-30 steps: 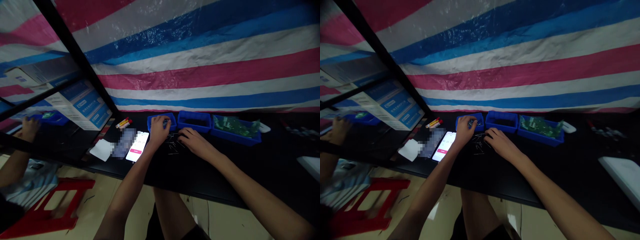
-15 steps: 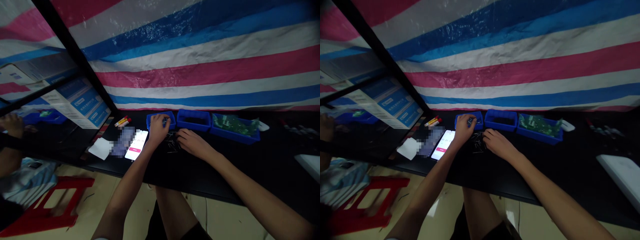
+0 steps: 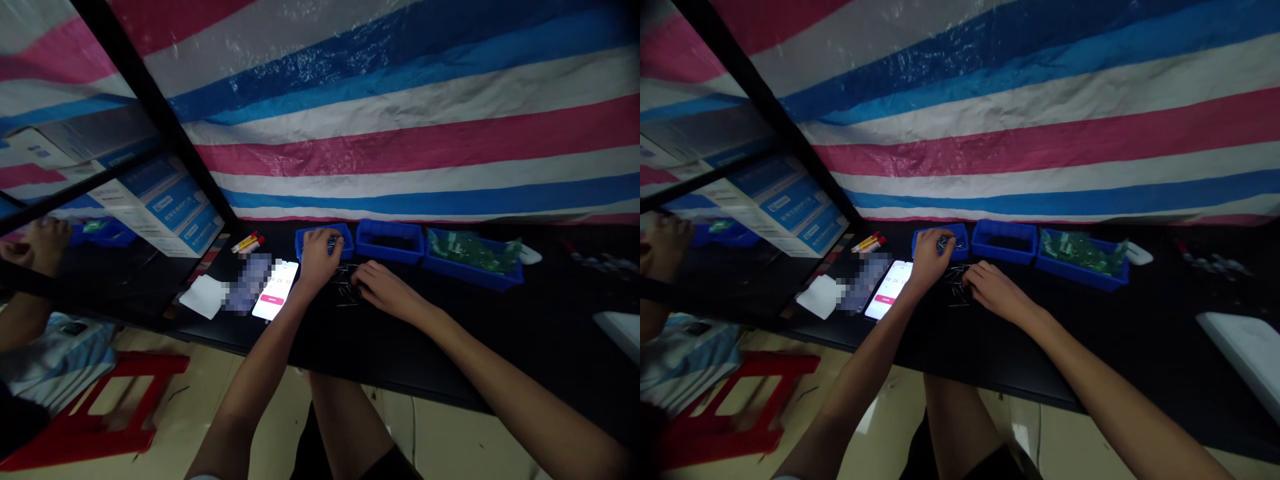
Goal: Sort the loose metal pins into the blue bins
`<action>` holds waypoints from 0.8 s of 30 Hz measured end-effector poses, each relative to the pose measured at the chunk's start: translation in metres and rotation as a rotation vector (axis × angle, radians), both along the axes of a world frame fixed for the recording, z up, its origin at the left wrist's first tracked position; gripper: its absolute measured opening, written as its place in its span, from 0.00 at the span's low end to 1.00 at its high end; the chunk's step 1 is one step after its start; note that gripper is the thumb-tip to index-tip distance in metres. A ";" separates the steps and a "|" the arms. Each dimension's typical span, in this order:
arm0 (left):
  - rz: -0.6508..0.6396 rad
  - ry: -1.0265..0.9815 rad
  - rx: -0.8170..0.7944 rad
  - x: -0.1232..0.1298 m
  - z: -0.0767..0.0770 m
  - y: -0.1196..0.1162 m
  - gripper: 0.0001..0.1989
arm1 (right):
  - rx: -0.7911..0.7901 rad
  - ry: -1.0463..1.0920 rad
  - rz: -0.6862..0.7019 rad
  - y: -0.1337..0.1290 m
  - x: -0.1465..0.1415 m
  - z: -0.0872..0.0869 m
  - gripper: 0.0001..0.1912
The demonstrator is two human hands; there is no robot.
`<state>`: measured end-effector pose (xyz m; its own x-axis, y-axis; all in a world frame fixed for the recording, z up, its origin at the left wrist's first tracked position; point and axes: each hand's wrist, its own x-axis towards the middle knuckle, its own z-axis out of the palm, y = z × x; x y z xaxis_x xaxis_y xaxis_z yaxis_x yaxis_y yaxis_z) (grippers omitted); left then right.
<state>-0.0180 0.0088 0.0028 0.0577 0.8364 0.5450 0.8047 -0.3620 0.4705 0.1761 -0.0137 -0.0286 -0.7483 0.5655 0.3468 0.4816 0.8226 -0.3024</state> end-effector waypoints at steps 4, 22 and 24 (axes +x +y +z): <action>-0.004 -0.008 0.001 0.000 0.001 0.000 0.08 | -0.031 -0.002 0.014 0.002 0.000 -0.005 0.10; -0.005 0.002 -0.001 0.000 0.001 0.000 0.08 | -0.075 0.043 -0.022 -0.005 0.000 0.006 0.09; -0.009 -0.002 -0.002 0.000 0.001 0.000 0.08 | -0.076 0.046 -0.017 -0.004 0.000 0.006 0.09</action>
<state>-0.0176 0.0085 0.0035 0.0640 0.8371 0.5433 0.8003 -0.3683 0.4731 0.1762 -0.0180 -0.0226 -0.7223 0.6041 0.3367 0.4795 0.7883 -0.3856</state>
